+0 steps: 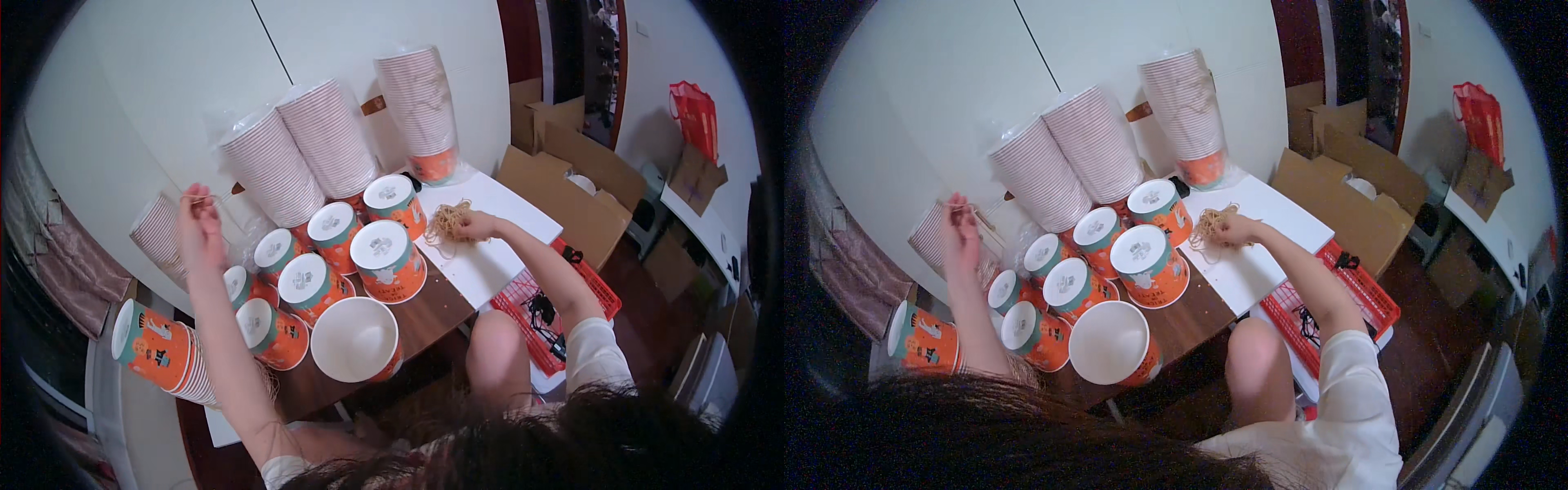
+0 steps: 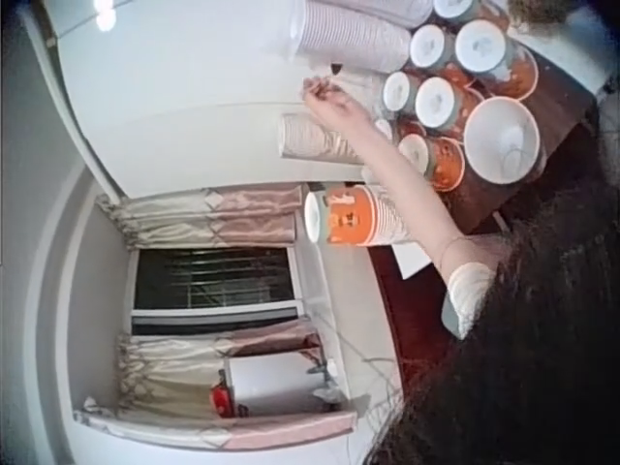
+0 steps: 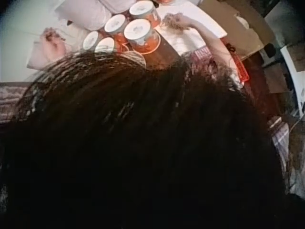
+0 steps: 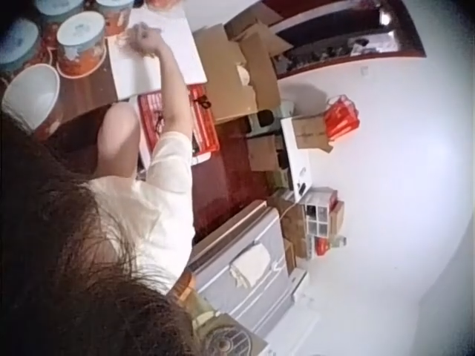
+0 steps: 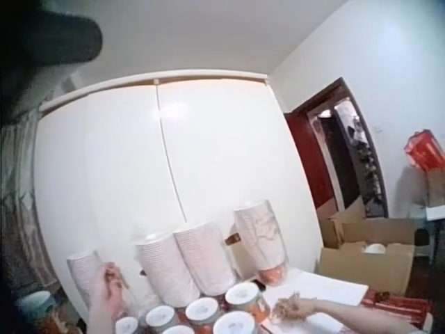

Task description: Attaching elastic strings to paper buckets.

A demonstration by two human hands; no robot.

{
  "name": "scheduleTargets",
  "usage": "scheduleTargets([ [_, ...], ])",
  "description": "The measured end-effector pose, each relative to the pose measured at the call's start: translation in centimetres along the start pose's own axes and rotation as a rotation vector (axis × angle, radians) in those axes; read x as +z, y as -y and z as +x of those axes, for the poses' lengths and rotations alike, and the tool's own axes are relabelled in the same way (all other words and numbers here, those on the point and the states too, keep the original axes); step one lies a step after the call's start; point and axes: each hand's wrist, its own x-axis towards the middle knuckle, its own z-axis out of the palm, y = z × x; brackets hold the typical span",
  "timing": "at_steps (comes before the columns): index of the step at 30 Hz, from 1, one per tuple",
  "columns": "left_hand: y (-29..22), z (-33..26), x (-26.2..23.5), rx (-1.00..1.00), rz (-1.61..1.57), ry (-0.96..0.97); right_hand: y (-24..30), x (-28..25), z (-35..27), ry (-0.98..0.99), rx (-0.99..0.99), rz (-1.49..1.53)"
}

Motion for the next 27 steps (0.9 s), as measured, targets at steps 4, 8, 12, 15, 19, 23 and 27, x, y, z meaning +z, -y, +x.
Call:
scheduleTargets([
  [4,-2.7,-2.5,-0.1,-0.062,0.209,0.016,-2.3,1.5,0.1,0.025,-0.103,-0.177],
  [8,-1.8,-5.8,1.1,-0.098,0.935,0.171,-0.4,2.6,0.5,-0.102,-0.365,-0.363],
  [12,-0.3,-8.5,2.4,0.173,1.254,0.499,13.1,1.7,-2.4,-0.206,-0.724,0.196],
  [15,0.2,-10.2,3.6,0.134,1.216,0.523,20.6,2.3,-4.7,-0.067,-0.694,0.598],
  [19,0.9,-11.9,3.2,0.472,1.481,0.669,26.0,4.7,-5.1,0.097,-0.749,0.983],
  [23,2.6,-12.4,0.6,0.471,1.448,0.62,26.7,5.7,-4.8,0.205,-0.616,1.006],
  [27,3.5,-13.0,-2.4,0.149,1.341,0.655,25.1,7.1,-3.2,0.363,-0.508,1.141],
])
